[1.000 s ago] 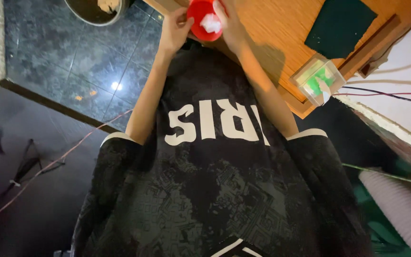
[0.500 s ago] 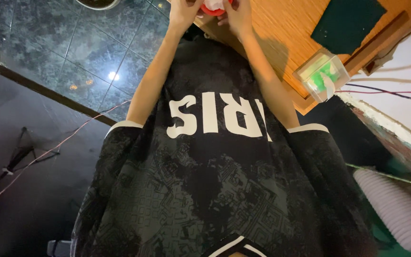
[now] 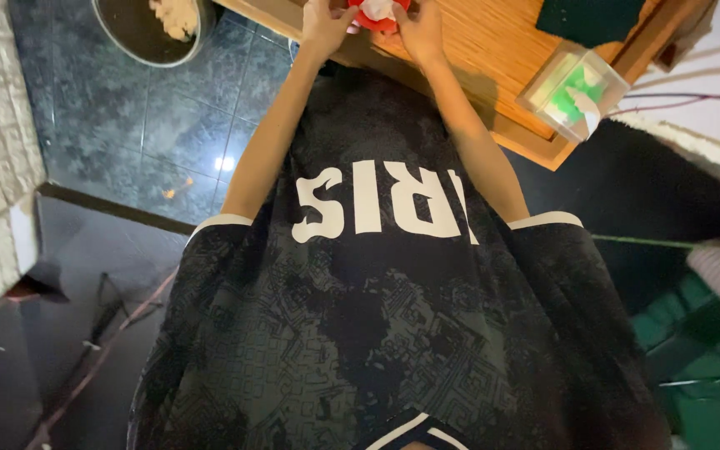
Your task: Cleaning and wiping small red plastic bowls with a white cloth.
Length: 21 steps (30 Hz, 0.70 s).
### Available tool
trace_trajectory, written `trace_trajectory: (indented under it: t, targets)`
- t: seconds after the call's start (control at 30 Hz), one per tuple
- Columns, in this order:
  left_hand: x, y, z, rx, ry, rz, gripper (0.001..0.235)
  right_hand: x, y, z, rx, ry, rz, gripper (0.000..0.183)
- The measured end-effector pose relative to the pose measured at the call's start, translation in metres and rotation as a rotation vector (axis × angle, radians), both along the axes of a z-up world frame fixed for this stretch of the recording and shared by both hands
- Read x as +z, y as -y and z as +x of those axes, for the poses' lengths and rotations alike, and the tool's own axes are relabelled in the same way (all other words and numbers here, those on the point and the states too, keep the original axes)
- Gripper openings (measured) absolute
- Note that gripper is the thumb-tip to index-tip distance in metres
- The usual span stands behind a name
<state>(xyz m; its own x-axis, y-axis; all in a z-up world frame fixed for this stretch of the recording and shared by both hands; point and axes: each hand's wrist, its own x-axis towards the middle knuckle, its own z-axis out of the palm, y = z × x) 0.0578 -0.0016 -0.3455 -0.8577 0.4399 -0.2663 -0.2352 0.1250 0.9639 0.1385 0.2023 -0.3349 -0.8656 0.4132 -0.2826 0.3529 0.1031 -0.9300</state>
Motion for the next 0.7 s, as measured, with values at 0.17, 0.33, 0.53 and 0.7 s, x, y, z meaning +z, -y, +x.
trace_trajectory:
  t: [0.17, 0.33, 0.53, 0.7]
  targets:
    - [-0.008, -0.036, -0.008, -0.107, -0.048, -0.203, 0.027, 0.009, -0.016, 0.014, -0.127, 0.047, -0.175, 0.01]
    - [0.013, -0.059, -0.016, -0.36, -0.229, -0.046, 0.033, 0.006, -0.037, 0.03, -0.237, 0.02, -0.113, 0.007]
    - [0.017, -0.072, -0.03, -0.59, -0.443, -0.101, 0.076, -0.011, -0.046, 0.035, -0.258, 0.062, -0.016, 0.008]
    - [0.06, -0.082, -0.045, -0.648, -0.504, -0.162, 0.074, 0.063, -0.035, 0.026, -0.088, 0.006, 0.702, 0.03]
